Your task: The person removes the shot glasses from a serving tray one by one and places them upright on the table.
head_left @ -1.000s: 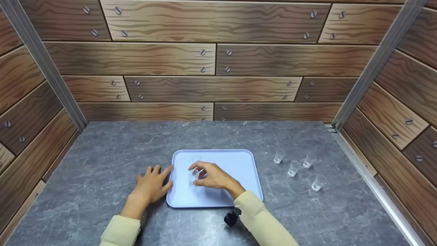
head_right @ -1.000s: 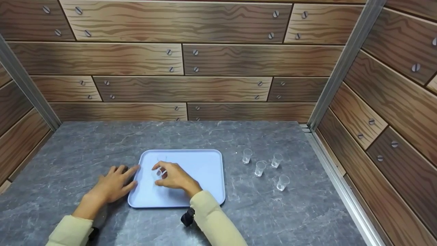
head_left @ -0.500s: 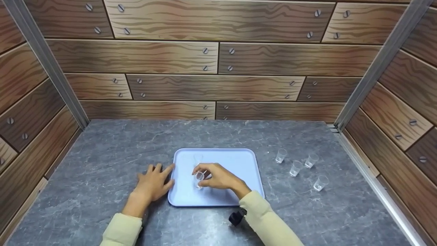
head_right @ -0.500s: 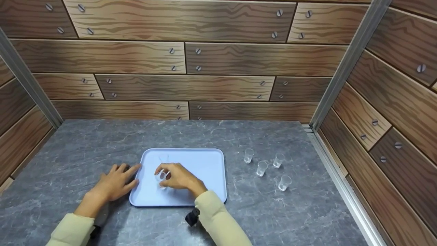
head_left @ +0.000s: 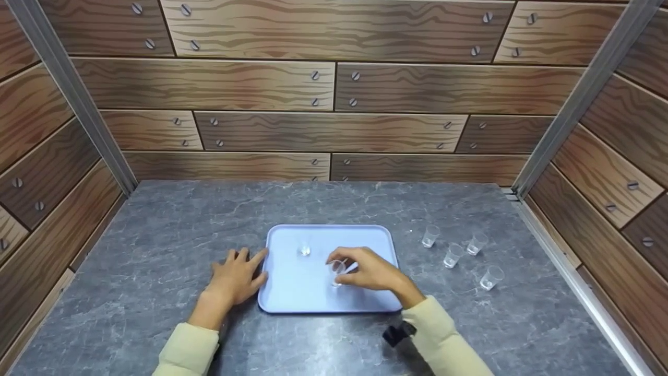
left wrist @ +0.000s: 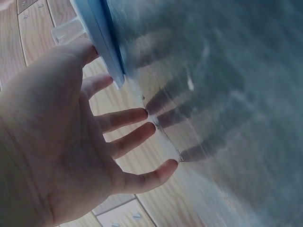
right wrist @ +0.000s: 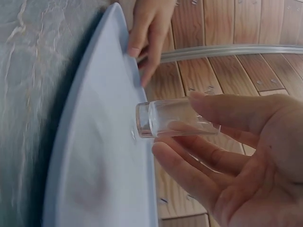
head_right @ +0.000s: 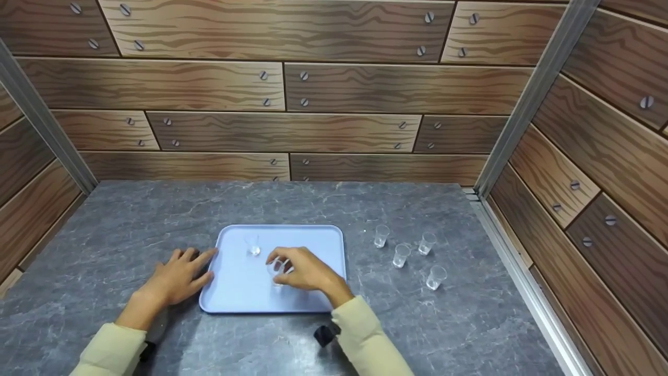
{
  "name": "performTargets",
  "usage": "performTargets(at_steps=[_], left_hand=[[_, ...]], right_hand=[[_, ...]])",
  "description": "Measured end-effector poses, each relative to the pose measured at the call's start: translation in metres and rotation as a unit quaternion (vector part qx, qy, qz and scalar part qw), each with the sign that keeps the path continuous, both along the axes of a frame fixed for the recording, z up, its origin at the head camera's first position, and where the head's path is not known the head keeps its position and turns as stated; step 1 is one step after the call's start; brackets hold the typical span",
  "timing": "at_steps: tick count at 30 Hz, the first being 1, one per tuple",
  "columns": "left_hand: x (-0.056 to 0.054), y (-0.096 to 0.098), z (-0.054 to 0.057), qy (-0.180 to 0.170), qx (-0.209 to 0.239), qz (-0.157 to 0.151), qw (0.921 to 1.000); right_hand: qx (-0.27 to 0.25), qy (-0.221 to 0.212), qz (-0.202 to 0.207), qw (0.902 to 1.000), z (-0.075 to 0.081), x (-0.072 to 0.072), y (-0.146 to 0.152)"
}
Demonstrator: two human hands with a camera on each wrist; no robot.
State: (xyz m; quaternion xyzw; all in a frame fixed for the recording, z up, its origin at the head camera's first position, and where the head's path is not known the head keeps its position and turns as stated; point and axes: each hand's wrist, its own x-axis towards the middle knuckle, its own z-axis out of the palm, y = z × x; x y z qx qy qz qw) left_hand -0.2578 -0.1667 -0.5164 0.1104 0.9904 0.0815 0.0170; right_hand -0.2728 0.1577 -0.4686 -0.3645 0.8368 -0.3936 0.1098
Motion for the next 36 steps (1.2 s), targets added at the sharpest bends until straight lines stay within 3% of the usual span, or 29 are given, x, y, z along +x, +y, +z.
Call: performTargets(at_steps=[13,27,36], left_hand=[[0.000,0.002,0.000,-0.005,0.002,0.000,1.0000],[-0.002,0.002,0.003,-0.006,0.003,0.001,1.0000],[0.000,0.001,0.002,-0.009,0.003,0.000,1.0000]], right_hand=[[-0.008,-0.010,-0.048,0.9987,0.012,0.009,0.058],[-0.003,0.003,-0.075,0.9972,0.026,0.004,0.092],[0.001,0.011,-0.116,0.9932,0.028,-0.001,0.113]])
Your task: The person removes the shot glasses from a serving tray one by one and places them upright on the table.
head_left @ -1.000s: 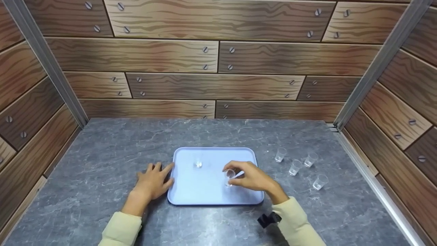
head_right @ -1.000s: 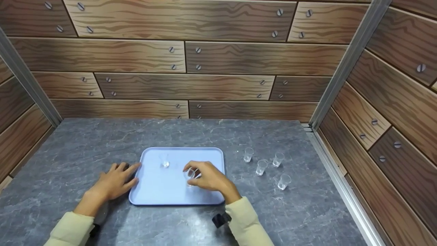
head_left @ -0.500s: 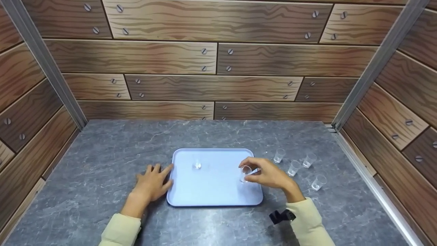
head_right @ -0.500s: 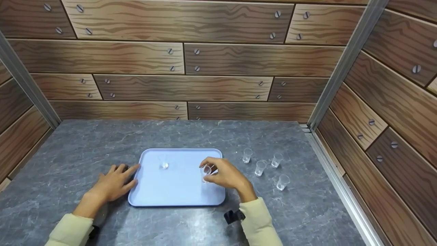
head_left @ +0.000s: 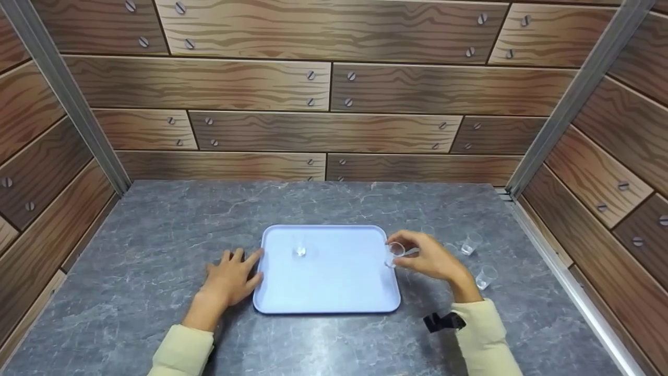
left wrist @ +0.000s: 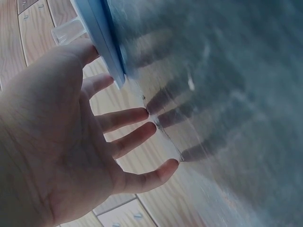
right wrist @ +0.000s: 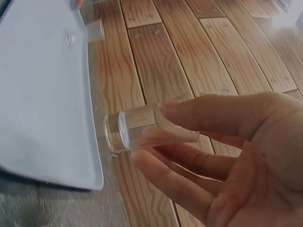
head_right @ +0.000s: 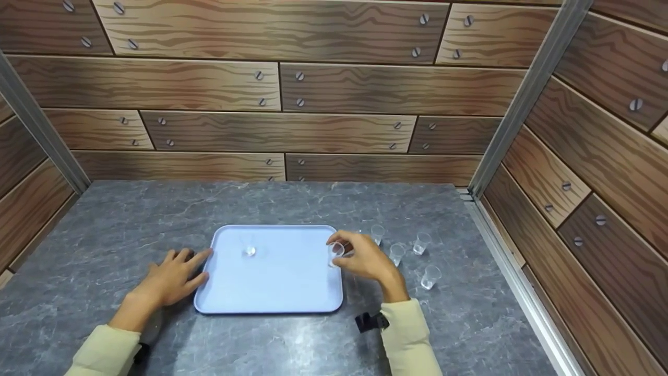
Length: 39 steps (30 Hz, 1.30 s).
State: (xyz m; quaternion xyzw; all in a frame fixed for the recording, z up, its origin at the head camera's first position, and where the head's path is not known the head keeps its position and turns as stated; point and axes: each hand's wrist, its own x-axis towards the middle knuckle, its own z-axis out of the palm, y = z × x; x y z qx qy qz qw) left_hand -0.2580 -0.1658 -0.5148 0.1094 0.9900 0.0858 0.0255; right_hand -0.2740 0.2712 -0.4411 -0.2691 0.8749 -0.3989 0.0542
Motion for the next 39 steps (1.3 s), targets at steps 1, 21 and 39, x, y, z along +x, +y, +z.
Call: performTargets(at_steps=[1,21,39], left_hand=[[0.000,0.000,0.000,0.001,0.001,0.000,1.0000],[0.002,-0.001,-0.004,-0.006,0.002,0.005,1.0000],[-0.002,-0.003,-0.003,0.002,0.008,0.000,1.0000]], right_hand=[[0.003,0.005,-0.006,1.0000,-0.001,-0.001,0.002],[0.031,0.046,-0.141,0.9884,-0.042,-0.027,0.024],[0.025,0.030,-0.200,0.9791,-0.052,-0.032,0.019]])
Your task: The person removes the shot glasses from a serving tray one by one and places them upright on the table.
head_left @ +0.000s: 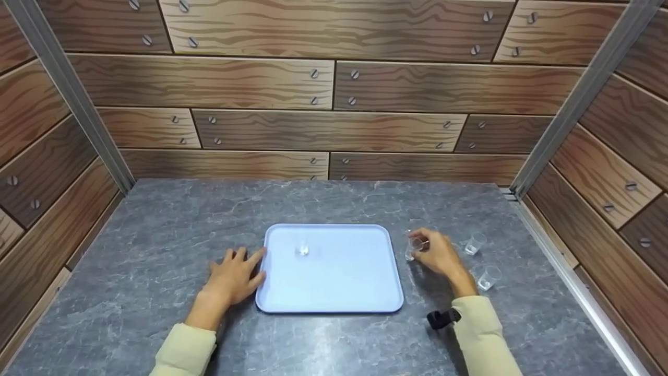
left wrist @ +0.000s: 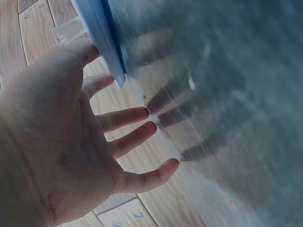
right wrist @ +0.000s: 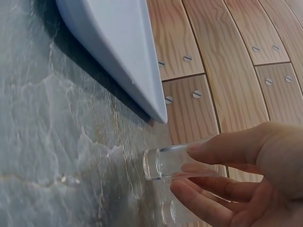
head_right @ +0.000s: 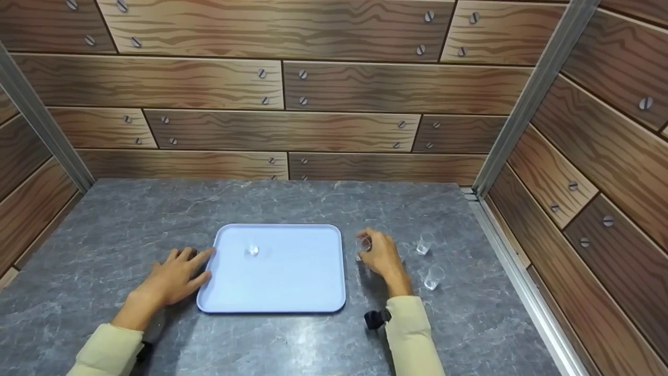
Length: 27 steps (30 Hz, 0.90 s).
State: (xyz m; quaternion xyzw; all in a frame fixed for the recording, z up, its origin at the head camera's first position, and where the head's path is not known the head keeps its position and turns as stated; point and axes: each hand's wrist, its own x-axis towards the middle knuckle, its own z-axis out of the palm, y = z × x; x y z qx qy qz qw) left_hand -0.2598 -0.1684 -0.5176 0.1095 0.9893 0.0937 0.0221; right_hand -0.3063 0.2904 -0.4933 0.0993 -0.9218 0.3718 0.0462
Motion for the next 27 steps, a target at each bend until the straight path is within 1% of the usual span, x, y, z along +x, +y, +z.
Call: performTargets(at_steps=[8,14,16,20,24,27], left_hand=[[0.001,0.001,0.000,-0.002,-0.006,-0.002,1.0000],[0.002,0.002,0.001,-0.003,-0.015,-0.001,0.9999],[0.003,0.001,0.001,-0.003,-0.017,0.000,0.9999],[0.004,0.001,0.001,-0.002,-0.015,-0.001,0.9999],[0.003,0.002,0.002,-0.001,-0.012,-0.004,0.9999],[0.002,0.002,0.003,0.003,-0.011,-0.004,0.9999]], right_hand=[[0.008,0.001,-0.012,0.9999,-0.001,0.002,0.001],[0.002,0.015,-0.003,0.9999,0.003,0.004,0.000],[0.001,0.019,0.000,0.9998,0.006,0.006,0.000],[-0.003,0.034,-0.007,0.9994,0.017,0.010,-0.001],[-0.034,0.058,-0.020,0.9976,0.030,0.014,-0.006],[-0.065,0.071,-0.011,0.9953,0.038,0.017,-0.013]])
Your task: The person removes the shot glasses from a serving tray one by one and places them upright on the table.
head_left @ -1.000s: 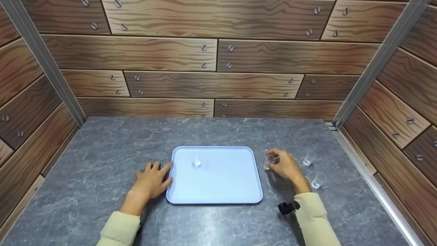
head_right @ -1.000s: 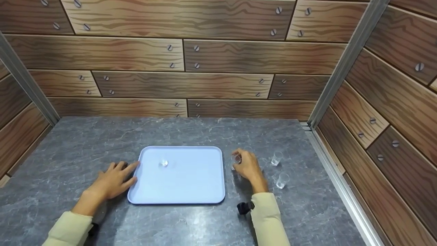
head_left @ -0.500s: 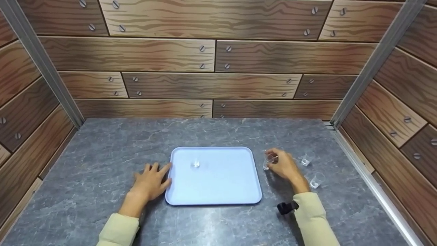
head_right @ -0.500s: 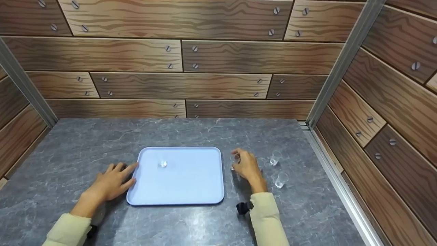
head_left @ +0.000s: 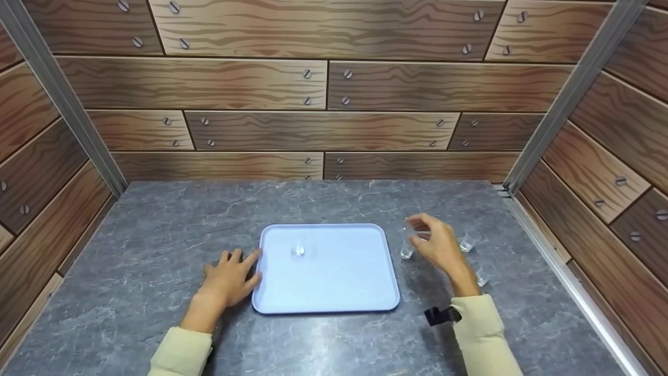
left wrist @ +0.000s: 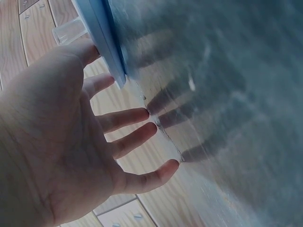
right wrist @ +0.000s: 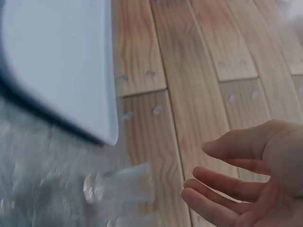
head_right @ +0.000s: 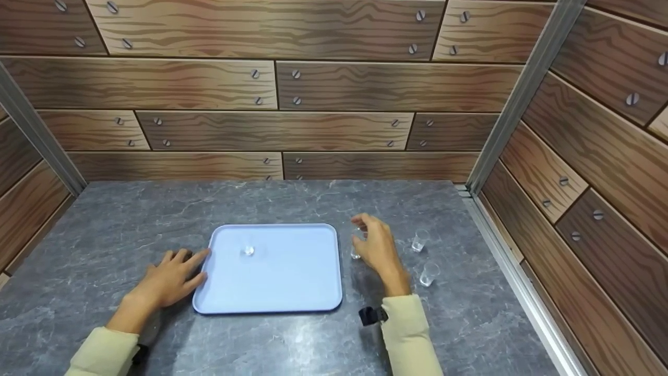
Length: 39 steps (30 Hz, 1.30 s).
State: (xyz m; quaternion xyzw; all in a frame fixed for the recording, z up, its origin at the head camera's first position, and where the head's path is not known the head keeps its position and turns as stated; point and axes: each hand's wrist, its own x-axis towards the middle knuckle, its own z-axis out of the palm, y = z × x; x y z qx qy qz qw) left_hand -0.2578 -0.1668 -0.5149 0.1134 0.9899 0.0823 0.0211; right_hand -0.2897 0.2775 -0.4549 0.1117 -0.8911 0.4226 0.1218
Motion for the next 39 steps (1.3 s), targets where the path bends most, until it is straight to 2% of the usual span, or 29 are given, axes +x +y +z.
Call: performTargets(at_steps=[5,11,16,22,28,39], left_hand=[[0.000,0.000,-0.001,0.002,0.001,0.000,1.0000],[-0.001,-0.001,0.001,-0.002,-0.002,0.001,1.0000],[0.000,-0.003,0.000,0.001,-0.003,0.003,1.0000],[0.000,-0.001,-0.004,0.008,0.006,-0.003,0.9999],[0.003,-0.002,-0.005,-0.002,0.008,-0.001,1.0000],[-0.001,-0.001,-0.005,0.000,0.007,-0.002,1.0000]], right_hand=[[-0.027,0.001,0.033,0.9991,0.005,0.005,-0.016],[-0.028,-0.010,0.065,0.9975,0.004,0.007,-0.036],[-0.027,-0.016,0.107,0.9938,-0.002,0.005,-0.054],[-0.030,-0.019,0.134,0.9903,-0.009,0.005,-0.077],[-0.013,-0.033,0.172,0.9844,-0.019,0.004,-0.103],[0.009,-0.038,0.182,0.9825,-0.017,-0.003,-0.123]])
